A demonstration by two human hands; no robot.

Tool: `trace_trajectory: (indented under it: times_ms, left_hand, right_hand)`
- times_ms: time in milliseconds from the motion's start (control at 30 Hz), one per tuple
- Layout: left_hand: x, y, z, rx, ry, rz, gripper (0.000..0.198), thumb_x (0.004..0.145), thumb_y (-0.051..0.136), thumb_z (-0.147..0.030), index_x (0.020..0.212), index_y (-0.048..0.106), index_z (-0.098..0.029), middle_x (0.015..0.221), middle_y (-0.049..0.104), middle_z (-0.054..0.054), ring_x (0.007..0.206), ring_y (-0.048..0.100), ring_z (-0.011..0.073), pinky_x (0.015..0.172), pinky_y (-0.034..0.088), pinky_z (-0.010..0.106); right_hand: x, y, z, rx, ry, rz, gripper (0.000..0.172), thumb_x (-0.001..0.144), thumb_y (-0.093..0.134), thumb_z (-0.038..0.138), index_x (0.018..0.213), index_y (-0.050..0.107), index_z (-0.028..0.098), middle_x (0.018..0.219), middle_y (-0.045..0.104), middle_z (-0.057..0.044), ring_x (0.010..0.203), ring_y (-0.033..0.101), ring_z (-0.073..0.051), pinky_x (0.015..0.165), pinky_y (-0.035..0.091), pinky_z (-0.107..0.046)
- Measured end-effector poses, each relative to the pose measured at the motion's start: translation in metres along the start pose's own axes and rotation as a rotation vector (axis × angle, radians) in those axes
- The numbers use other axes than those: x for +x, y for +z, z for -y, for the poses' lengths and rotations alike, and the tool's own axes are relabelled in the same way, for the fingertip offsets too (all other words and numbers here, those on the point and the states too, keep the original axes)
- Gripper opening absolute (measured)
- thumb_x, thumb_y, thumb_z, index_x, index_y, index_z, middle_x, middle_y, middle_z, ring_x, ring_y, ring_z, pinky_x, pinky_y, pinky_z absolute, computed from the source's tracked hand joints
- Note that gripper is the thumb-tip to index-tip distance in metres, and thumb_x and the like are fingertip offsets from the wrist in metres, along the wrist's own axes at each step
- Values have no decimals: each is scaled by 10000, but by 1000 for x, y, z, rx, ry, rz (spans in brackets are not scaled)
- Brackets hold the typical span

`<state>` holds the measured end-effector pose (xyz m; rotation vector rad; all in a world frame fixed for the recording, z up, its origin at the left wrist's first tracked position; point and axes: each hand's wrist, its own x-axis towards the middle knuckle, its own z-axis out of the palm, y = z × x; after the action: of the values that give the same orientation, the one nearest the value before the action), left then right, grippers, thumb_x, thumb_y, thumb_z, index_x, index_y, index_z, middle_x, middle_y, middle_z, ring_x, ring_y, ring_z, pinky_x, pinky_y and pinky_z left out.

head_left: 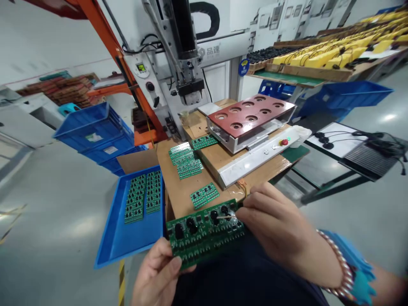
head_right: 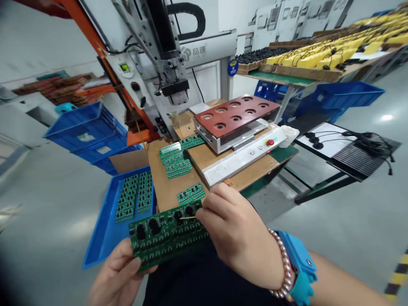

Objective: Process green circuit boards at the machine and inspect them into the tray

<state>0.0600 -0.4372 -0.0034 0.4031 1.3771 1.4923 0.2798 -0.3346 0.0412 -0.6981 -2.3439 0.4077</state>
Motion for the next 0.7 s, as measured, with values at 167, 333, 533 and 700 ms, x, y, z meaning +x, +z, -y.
trace_trajectory:
  times_ms: [167,333,533,700]
  left_hand:
    - [1,-1,2,6,-14,10,234,534,805,-211,592,579,-192,582,606,-26,546,560,142,497,503,235]
    - [1,-1,3,-1,11,-2,222,532,802,-190,592,588,-187,602,611,-21,554,563,150,485,499,241]
    - [0,0,2,-2,5,13,214,533,803,-200,573,593,-183,593,611,-18,554,557,149,485,497,235]
    - [0,0,1,9,-7,8,204,531,801,-196,562,600,-182,577,588,-20,539,548,143,488,506,239]
  right_hand:
    - [3,3,1,-5,-7,-38,183,822,451,13,845,598,119,758,516,-54,741,373,-149,648,345,-303]
    - [2,3,0,3,-6,-59,194,812,464,6,875,606,121,773,530,-61,749,387,-154,657,357,-309]
    - [1,4,-1,-9,6,-63,204,808,466,4,887,610,126,761,521,-56,745,382,-155,654,352,-314]
    - [0,1,-1,-10,17,-56,211,804,457,0,888,600,129,770,512,-53,747,376,-156,651,346,-318]
